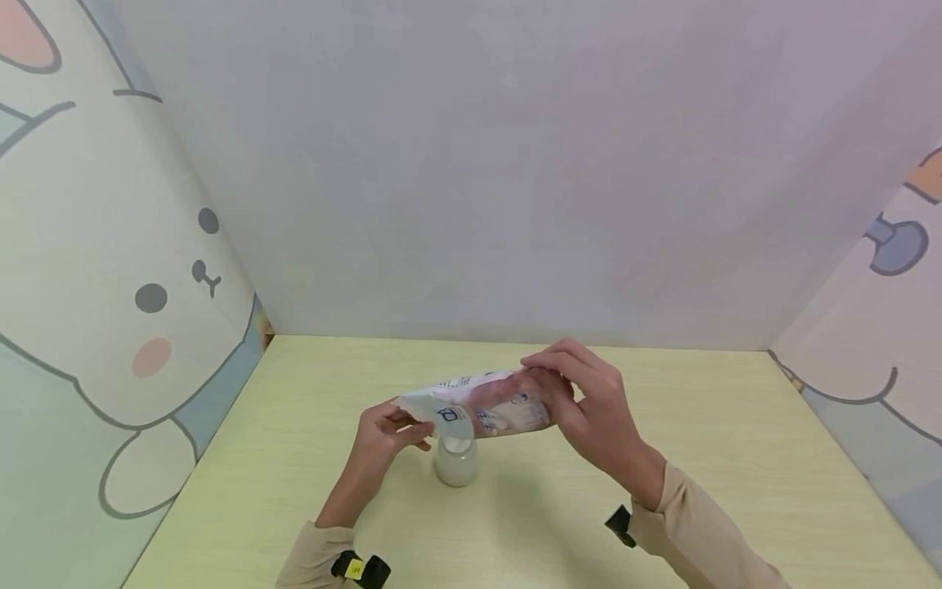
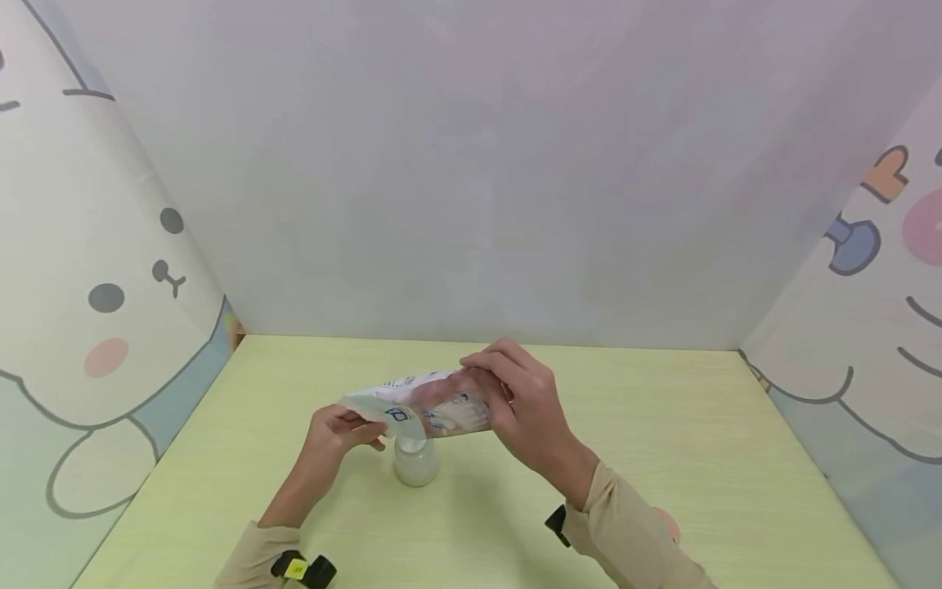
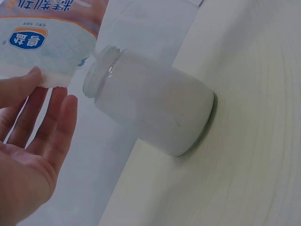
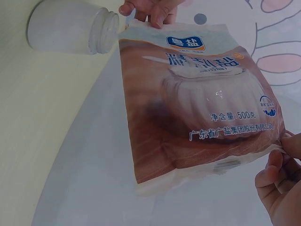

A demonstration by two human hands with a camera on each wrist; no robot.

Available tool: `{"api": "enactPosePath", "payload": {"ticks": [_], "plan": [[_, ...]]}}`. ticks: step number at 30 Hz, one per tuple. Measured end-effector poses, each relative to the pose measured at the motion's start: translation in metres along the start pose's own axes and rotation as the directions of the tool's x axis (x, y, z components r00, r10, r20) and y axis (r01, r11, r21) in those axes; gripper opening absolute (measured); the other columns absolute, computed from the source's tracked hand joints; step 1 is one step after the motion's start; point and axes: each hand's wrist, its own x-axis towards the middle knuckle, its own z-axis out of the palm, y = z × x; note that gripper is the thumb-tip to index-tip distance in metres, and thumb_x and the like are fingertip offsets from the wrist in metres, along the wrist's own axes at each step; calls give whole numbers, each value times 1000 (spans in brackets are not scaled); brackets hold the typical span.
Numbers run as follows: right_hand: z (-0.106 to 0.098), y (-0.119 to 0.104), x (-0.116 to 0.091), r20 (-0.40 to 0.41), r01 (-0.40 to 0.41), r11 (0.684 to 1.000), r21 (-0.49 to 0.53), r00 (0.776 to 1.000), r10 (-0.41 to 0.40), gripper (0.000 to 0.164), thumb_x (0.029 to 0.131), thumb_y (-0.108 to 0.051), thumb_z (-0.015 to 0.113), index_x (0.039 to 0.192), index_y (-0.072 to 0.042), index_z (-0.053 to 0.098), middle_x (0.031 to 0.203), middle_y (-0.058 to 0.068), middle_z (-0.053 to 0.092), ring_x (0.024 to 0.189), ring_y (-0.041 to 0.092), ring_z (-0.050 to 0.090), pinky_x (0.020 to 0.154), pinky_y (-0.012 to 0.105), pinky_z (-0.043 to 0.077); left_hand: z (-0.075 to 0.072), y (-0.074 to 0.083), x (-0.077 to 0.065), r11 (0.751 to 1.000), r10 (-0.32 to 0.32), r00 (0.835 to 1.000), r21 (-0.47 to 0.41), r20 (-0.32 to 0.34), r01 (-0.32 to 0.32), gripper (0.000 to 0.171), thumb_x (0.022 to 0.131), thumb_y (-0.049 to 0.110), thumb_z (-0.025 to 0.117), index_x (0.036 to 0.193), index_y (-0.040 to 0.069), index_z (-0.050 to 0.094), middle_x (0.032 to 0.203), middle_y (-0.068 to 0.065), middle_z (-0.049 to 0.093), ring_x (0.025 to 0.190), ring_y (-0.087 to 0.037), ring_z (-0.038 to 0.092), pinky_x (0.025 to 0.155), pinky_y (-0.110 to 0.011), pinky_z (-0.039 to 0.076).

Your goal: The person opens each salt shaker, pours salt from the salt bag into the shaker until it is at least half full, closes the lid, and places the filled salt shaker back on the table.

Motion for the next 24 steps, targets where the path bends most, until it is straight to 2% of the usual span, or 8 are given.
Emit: {"api": "enactPosePath", "payload": {"ticks": [24], "plan": [[0,0,1,-4,8,1000,7,1000,-8,27,77,17,63,93,-4,70,86,2,62,67,8,48,56,16,36,0,-1,1,1000,1,1000,4,-3,-1,28,83,6,71,110,-1,64,102,-16,65,82,-29,66,69,-48,56]]}}
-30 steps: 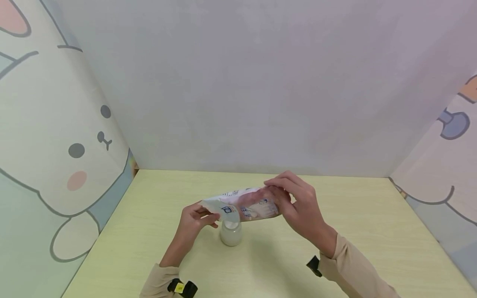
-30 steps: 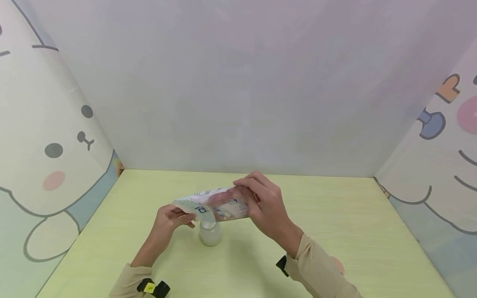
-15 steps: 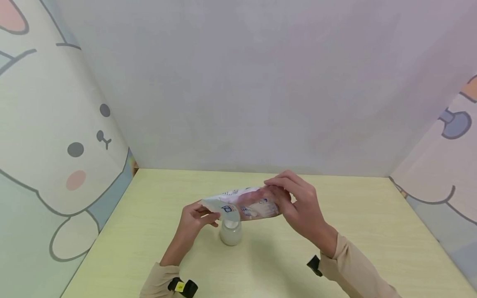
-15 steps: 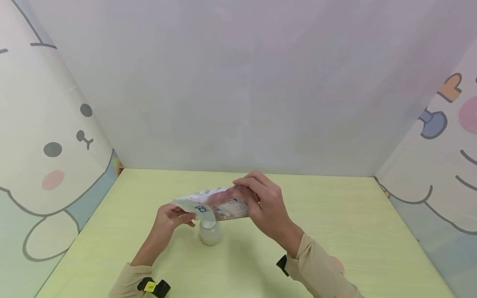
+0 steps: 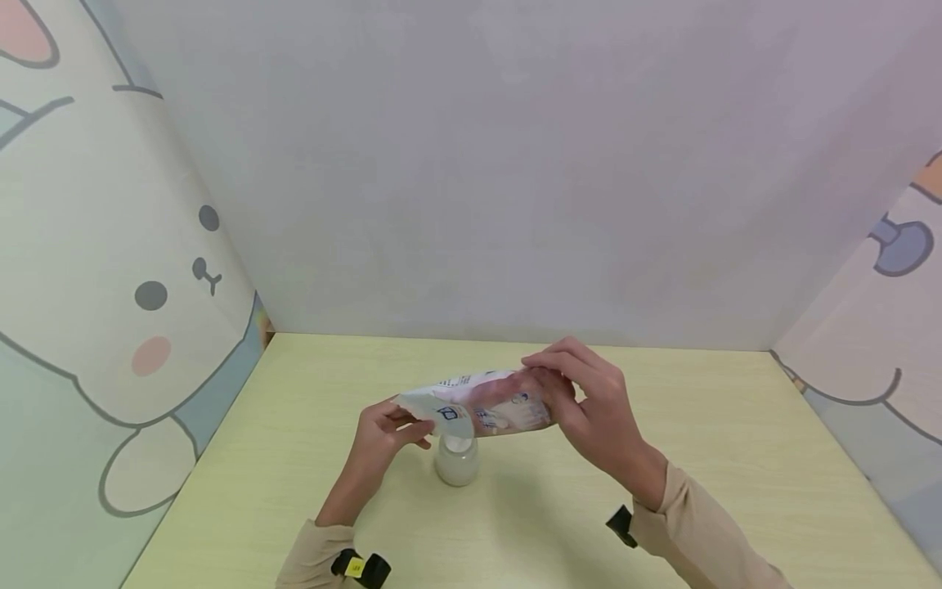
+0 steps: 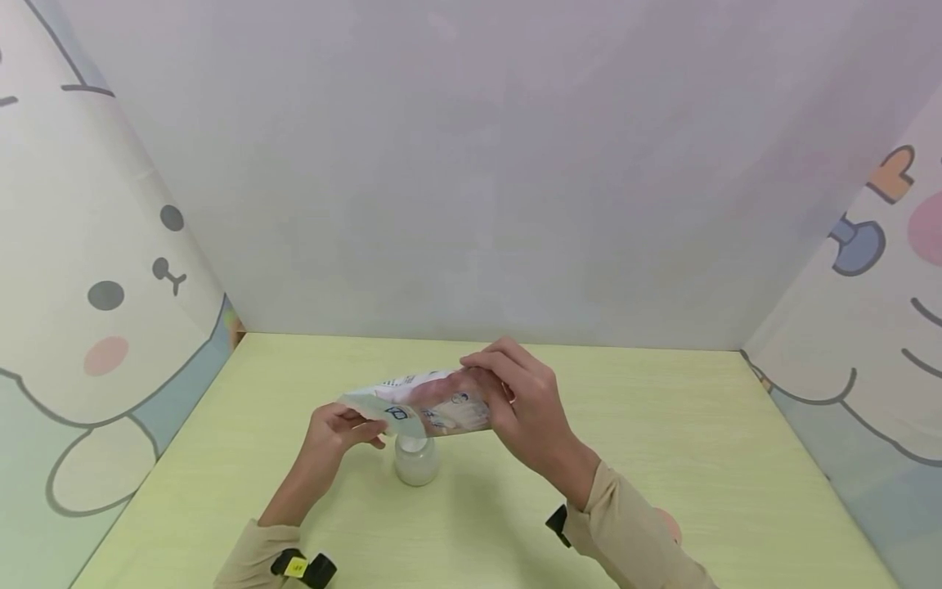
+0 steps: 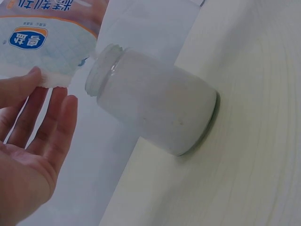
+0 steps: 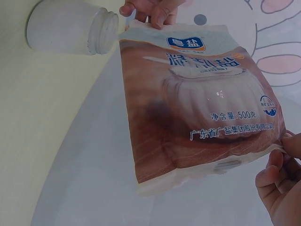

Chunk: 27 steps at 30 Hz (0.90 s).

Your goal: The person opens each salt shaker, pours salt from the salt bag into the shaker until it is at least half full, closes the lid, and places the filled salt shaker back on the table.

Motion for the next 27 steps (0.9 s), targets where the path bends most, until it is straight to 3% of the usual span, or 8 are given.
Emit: {"api": "enactPosePath", "payload": {"ticks": [27], "plan": [[-1,0,0,3,11,1000,-2,1000,-11,27,76,16,64,94,-4,70,87,3,63,68,8,48,56,16,36,1,3,-1,1000,-12,1000,4,-11,12,27,84,7,71,110,0,64,102,-15,65,82,-30,65,70,-48,56]]}}
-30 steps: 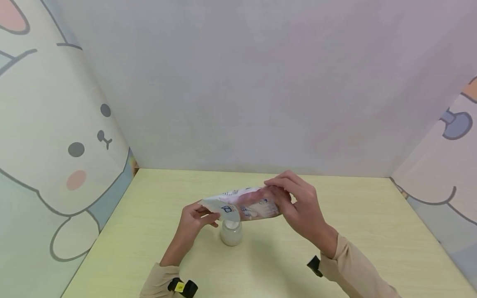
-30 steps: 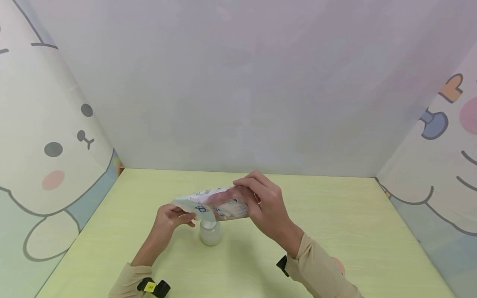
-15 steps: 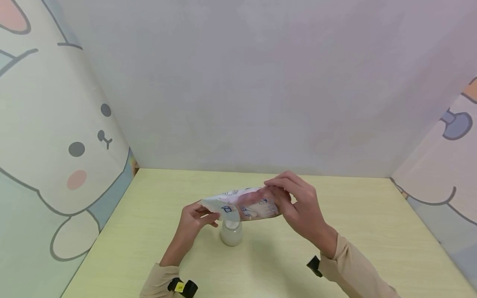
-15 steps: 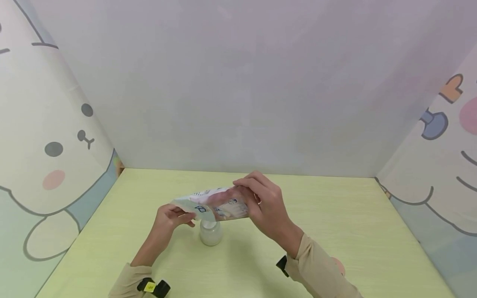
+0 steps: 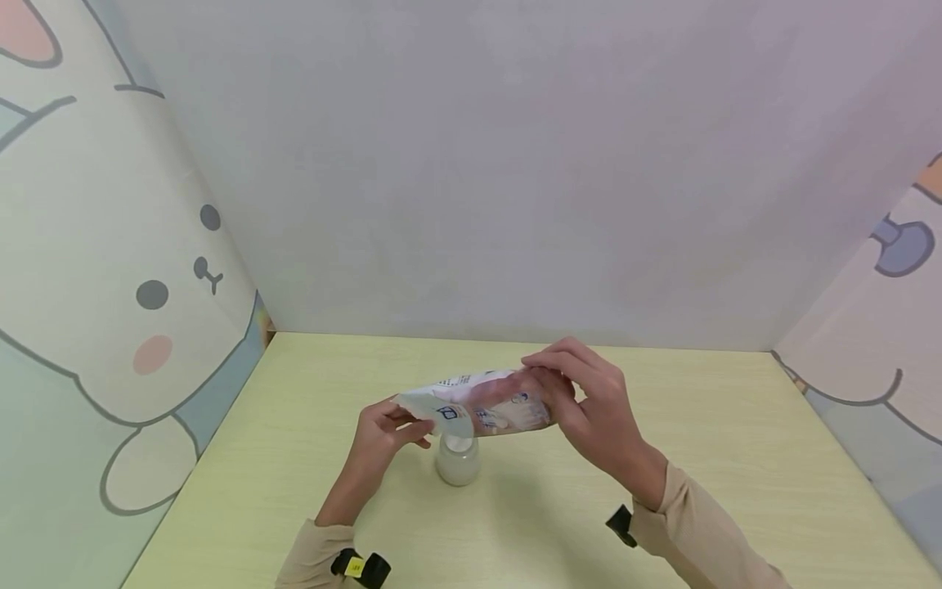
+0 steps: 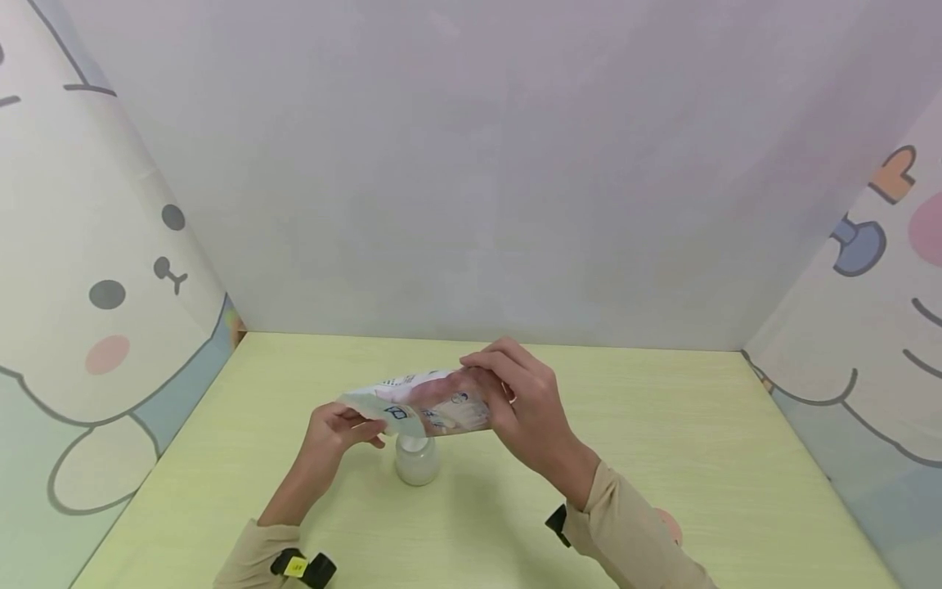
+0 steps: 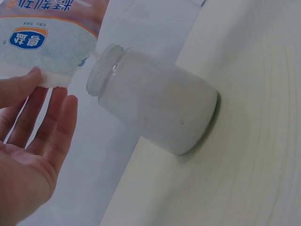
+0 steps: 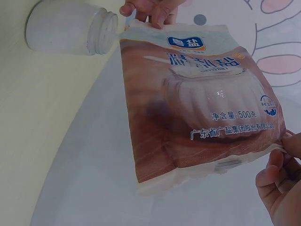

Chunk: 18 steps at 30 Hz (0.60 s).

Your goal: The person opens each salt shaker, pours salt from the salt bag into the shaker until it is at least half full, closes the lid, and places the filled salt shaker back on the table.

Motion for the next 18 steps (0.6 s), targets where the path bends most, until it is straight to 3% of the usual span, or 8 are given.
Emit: {"api": "enactPosePath", "payload": {"ticks": [18], "plan": [[0,-1,2,6,-16,1000,-5,1000,16,26,76,17,64,93,-2,70,88,3,63,68,9,48,55,16,37,0,-2,1,1000,1,1000,7,9,-1,28,84,8,71,110,0,64,102,-14,65,82,-31,65,70,-47,56]]}}
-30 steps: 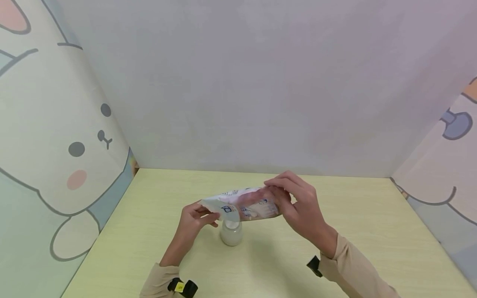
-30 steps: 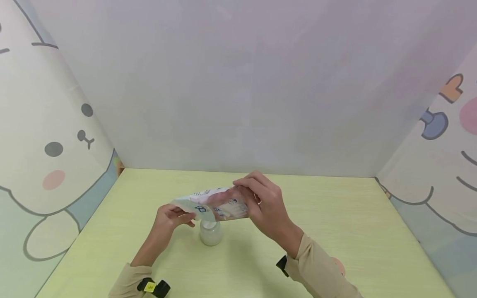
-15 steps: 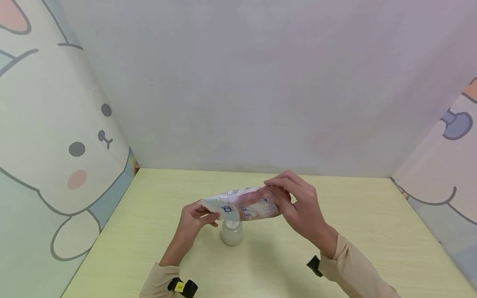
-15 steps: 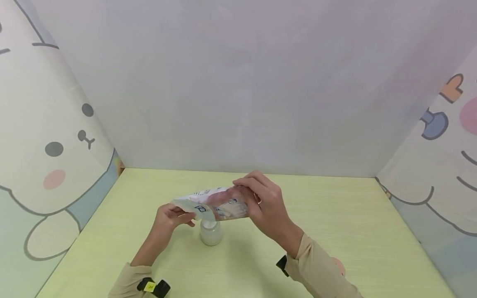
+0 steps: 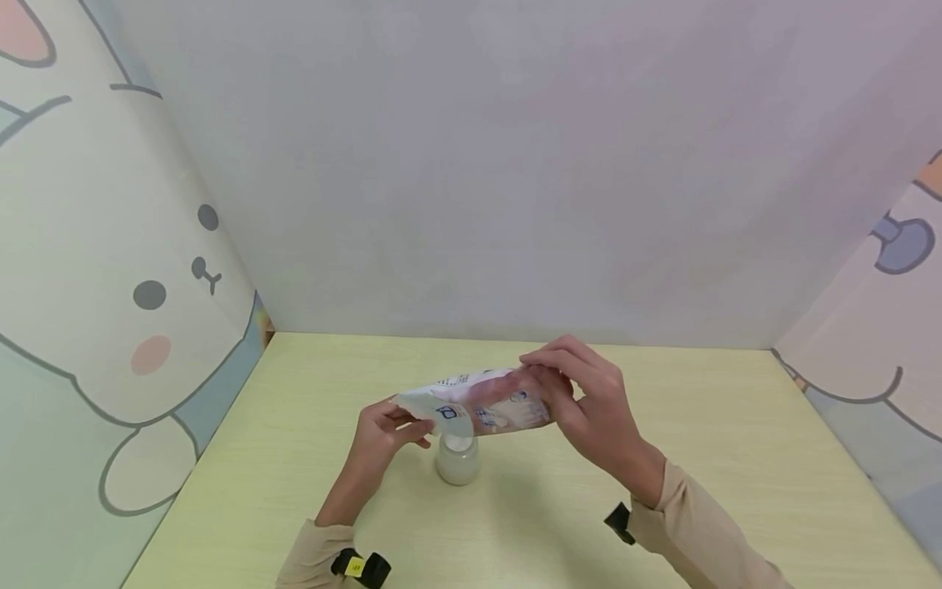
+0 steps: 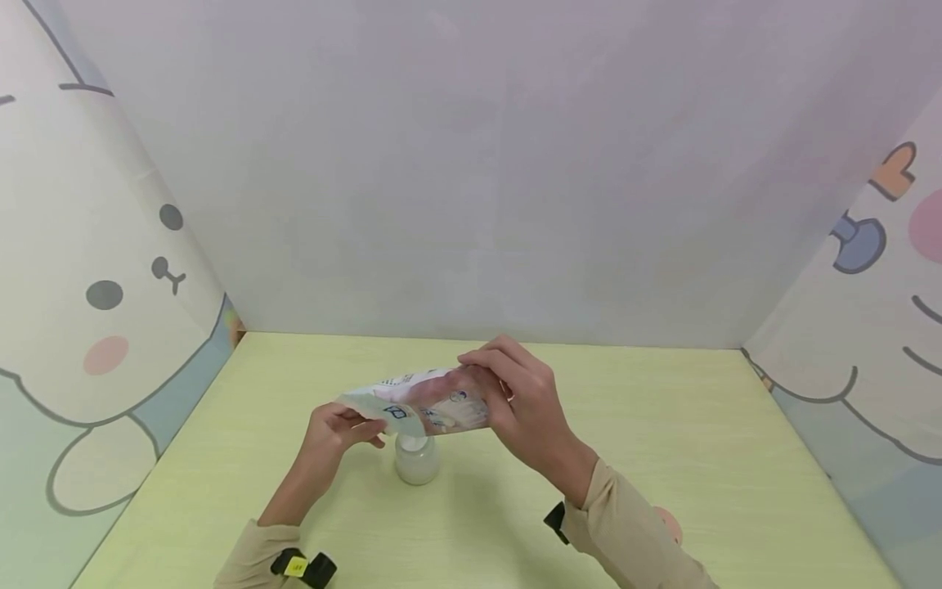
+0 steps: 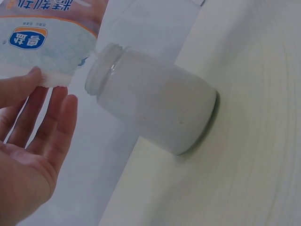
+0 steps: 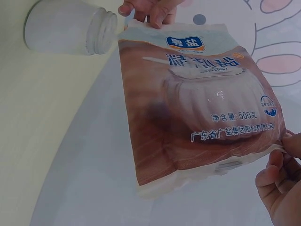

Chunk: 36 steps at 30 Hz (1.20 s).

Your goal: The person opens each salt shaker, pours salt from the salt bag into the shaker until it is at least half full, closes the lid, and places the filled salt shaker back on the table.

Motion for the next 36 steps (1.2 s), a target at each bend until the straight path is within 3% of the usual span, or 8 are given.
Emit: {"api": "enactPosePath", "payload": {"ticks": [16,28,36], "plan": [[1,2,-1,1,-13,1000,6,1000,13,27,77,17,64,94,-4,70,88,2,63,68,9,48,56,17,37,-1,-1,1,1000,2,1000,7,5,-2,29,84,8,70,111,0,64,103,-14,65,82,-29,65,70,-47,56],[1,3,-2,0,-18,1000,12,1000,18,27,78,16,63,95,-5,70,88,2,63,68,9,48,56,17,38,0,-3,2,1000,7,1000,6,11,-7,29,85,8,70,111,-1,64,102,-14,66,84,-37,64,70,-47,56],[-1,5,-3,-2,-25,1000,14,1000,25,26,78,16,64,94,-4,70,88,1,63,69,9,49,56,17,38,1,-3,3,1000,11,1000,5,8,-11,29,84,7,70,111,-1,64,103,-14,66,83,-33,65,69,-48,56]]}}
